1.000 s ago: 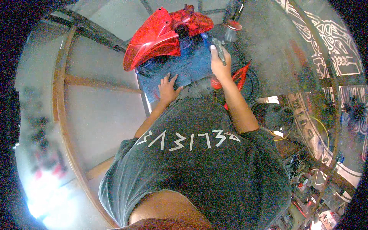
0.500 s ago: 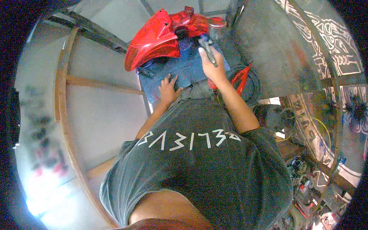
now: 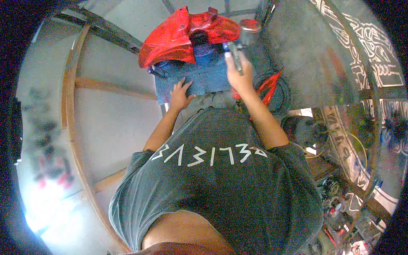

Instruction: The person rubs a red fairing with a sanding block, wipes the fairing and another red motorcycle part with a cloth, and then applies paint to the fairing using a spray gun.

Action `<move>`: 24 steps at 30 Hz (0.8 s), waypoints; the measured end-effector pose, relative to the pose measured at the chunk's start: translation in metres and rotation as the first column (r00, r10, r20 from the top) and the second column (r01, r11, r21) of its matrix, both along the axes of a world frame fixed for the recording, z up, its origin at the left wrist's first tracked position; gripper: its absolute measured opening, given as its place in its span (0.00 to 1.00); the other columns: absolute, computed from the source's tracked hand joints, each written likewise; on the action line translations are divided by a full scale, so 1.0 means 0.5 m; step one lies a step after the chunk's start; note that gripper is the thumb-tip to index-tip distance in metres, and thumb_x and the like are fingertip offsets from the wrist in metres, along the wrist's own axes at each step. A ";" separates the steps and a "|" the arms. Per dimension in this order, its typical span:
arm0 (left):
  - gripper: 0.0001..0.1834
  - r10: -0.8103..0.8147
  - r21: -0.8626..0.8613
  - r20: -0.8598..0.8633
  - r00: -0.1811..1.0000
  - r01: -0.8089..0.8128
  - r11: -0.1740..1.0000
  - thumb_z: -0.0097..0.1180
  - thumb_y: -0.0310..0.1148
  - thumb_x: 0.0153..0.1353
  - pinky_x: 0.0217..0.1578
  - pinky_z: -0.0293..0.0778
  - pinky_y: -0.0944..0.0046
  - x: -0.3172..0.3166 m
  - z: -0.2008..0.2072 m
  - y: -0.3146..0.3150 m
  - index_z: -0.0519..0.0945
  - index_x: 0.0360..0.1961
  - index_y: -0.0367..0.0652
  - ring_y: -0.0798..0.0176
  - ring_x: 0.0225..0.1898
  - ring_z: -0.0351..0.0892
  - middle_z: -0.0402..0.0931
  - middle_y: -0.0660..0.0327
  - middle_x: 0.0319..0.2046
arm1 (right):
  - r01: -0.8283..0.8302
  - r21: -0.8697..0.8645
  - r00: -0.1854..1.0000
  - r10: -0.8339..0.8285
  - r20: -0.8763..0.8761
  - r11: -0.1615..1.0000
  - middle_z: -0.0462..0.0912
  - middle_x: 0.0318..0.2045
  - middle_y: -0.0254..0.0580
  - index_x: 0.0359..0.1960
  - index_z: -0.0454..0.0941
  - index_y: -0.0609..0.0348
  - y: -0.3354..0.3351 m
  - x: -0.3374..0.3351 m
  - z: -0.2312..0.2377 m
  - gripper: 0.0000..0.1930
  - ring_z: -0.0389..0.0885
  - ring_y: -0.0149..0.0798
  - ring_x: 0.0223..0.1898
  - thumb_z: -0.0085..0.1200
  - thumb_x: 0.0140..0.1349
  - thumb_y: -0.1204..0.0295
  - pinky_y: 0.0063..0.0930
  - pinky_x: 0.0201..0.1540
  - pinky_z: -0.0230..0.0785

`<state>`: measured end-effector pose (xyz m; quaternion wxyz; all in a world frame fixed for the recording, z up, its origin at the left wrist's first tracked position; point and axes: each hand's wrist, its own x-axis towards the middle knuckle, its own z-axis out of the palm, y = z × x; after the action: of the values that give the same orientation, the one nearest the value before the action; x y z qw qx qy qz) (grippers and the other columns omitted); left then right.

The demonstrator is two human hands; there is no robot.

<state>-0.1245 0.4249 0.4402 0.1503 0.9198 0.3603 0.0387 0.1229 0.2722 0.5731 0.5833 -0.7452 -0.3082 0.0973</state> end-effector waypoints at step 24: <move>0.41 0.116 -0.038 -0.021 0.993 -0.117 0.992 0.77 0.42 0.49 0.64 0.64 0.30 0.012 -0.025 -0.012 0.77 0.68 0.64 0.48 0.72 0.63 0.59 0.60 0.77 | -0.092 0.106 0.996 0.092 0.001 0.990 0.82 0.28 0.32 0.43 0.83 0.59 -0.019 -0.001 -0.019 0.13 0.77 0.26 0.31 0.58 0.72 0.62 0.27 0.36 0.71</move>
<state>-0.1187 0.4186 0.4274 0.1625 0.8944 0.4156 0.0317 0.1226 0.2629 0.5638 0.6175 -0.6979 -0.3461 0.1090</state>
